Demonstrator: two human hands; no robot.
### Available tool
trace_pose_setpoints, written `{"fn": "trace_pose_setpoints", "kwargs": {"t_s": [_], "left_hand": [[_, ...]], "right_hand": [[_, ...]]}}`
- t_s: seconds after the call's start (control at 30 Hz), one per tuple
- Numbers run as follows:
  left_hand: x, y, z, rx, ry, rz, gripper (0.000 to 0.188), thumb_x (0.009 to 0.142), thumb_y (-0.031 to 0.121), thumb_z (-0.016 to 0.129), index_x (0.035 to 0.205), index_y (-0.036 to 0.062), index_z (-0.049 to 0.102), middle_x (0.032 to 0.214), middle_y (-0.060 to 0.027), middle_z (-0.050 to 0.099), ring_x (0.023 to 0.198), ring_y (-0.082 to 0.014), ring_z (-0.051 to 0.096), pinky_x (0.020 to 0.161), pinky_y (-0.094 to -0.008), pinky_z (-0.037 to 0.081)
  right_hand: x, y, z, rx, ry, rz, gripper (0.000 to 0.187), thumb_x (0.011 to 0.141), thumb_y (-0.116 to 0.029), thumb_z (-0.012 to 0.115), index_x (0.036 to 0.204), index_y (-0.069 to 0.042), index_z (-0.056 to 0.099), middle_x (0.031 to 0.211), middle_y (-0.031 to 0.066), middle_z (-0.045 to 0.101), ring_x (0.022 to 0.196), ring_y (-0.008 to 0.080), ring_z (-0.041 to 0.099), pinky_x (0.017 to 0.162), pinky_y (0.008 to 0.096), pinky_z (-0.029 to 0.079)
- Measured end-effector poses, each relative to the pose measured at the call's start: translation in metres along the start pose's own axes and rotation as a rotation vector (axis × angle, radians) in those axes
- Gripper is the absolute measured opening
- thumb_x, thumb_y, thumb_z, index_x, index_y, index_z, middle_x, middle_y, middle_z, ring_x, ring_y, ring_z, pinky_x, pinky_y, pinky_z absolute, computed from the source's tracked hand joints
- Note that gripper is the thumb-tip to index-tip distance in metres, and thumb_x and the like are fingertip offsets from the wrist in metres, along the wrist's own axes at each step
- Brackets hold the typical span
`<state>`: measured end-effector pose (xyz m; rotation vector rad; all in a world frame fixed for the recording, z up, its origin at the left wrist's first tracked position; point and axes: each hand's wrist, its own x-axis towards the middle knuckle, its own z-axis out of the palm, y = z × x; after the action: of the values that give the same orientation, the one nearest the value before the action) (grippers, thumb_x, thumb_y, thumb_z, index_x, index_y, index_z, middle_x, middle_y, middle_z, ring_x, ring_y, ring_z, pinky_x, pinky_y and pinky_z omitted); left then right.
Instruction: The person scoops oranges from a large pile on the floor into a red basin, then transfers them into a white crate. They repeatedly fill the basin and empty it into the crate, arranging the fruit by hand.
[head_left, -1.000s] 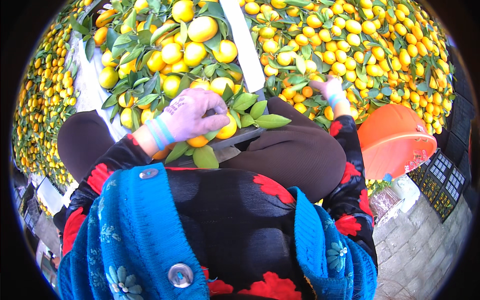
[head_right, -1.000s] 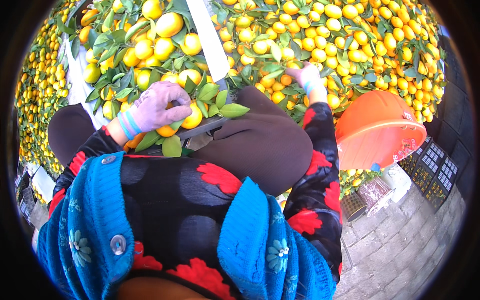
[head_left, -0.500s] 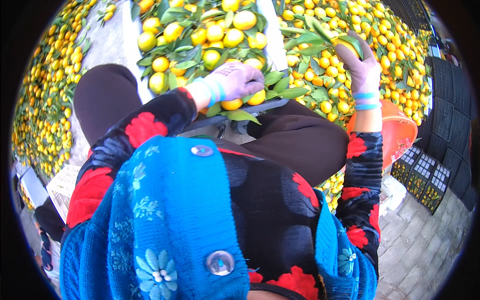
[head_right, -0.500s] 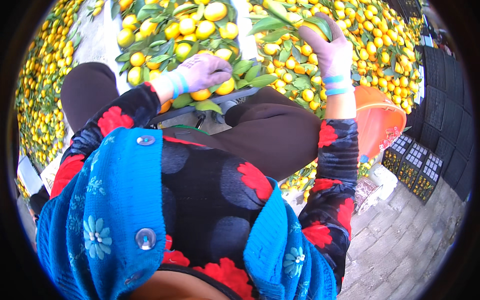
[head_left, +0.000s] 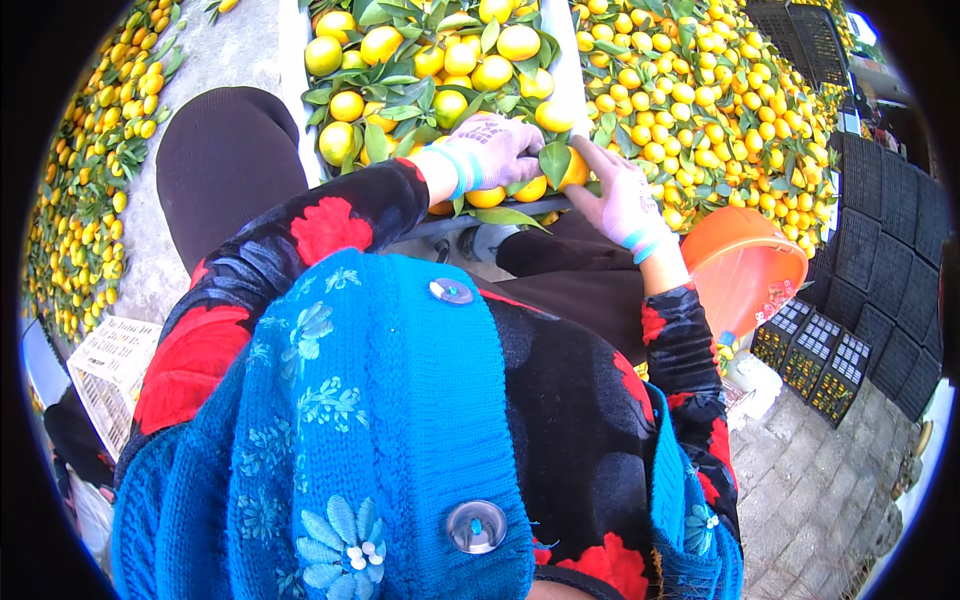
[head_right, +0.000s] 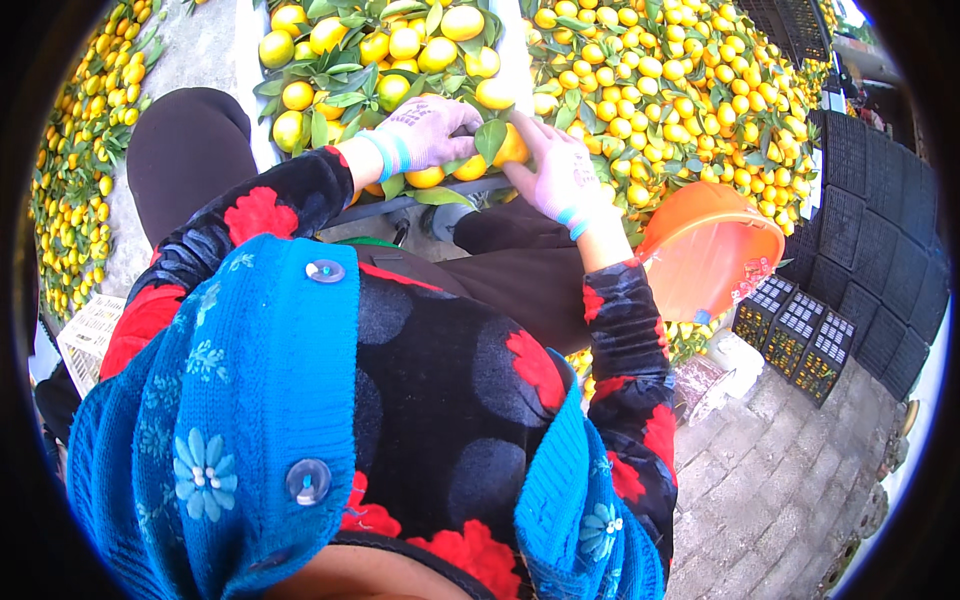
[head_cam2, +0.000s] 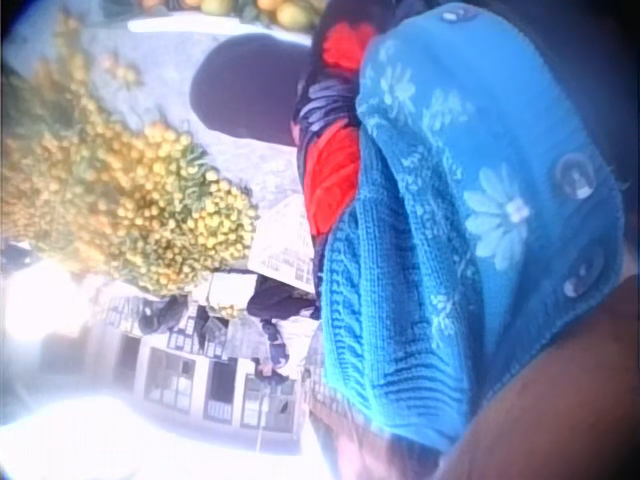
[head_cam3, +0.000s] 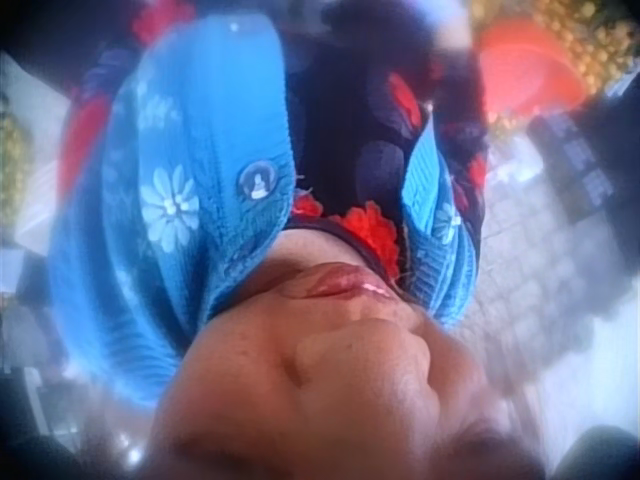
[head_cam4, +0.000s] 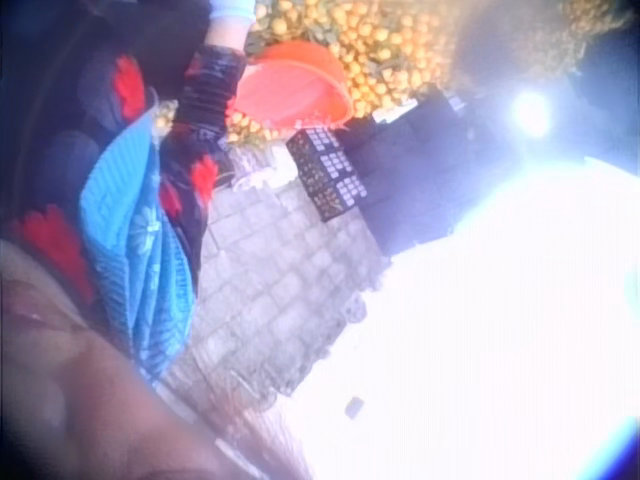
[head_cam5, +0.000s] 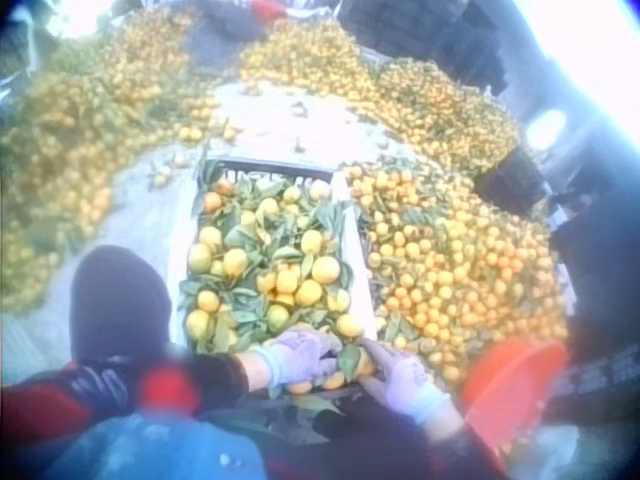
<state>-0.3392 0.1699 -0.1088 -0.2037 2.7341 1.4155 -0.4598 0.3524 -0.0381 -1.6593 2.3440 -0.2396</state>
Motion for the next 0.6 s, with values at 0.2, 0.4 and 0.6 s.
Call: {"fn": "trace_pose_setpoints", "kwargs": {"t_s": [0.2,0.4,0.6], "left_hand": [[-0.001,-0.001,0.010,0.072,0.229,0.043,0.046,0.083,0.026,0.067,0.122,0.0038,0.056,0.108,-0.0164,0.067,0.097,-0.0321,0.065,0.085,-0.0394,0.051],[0.002,-0.007,-0.003,-0.026,-0.093,-0.007,0.038,0.084,0.028,0.066,0.111,0.0018,0.063,0.101,-0.0164,0.068,0.095,-0.0314,0.064,0.084,-0.0390,0.050],[-0.002,-0.003,-0.007,-0.151,-0.170,-0.094,0.038,0.083,0.030,0.066,0.107,0.0013,0.065,0.100,-0.0177,0.068,0.094,-0.0306,0.065,0.084,-0.0378,0.050]], "right_hand": [[0.009,0.001,0.015,-0.154,0.013,0.000,0.036,0.084,-0.024,0.061,0.119,-0.014,0.062,0.117,0.0038,0.065,0.116,0.0229,0.054,0.098,0.0485,0.037],[-0.001,-0.002,0.018,-0.289,-0.051,-0.004,0.055,0.083,-0.044,0.064,0.128,-0.013,0.056,0.130,0.0039,0.057,0.126,0.0312,0.045,0.101,0.0579,0.031],[0.003,0.000,0.026,-0.319,0.011,-0.003,0.056,0.074,-0.041,0.071,0.124,-0.016,0.060,0.130,-0.0006,0.056,0.126,0.0304,0.044,0.100,0.0573,0.030]]}}
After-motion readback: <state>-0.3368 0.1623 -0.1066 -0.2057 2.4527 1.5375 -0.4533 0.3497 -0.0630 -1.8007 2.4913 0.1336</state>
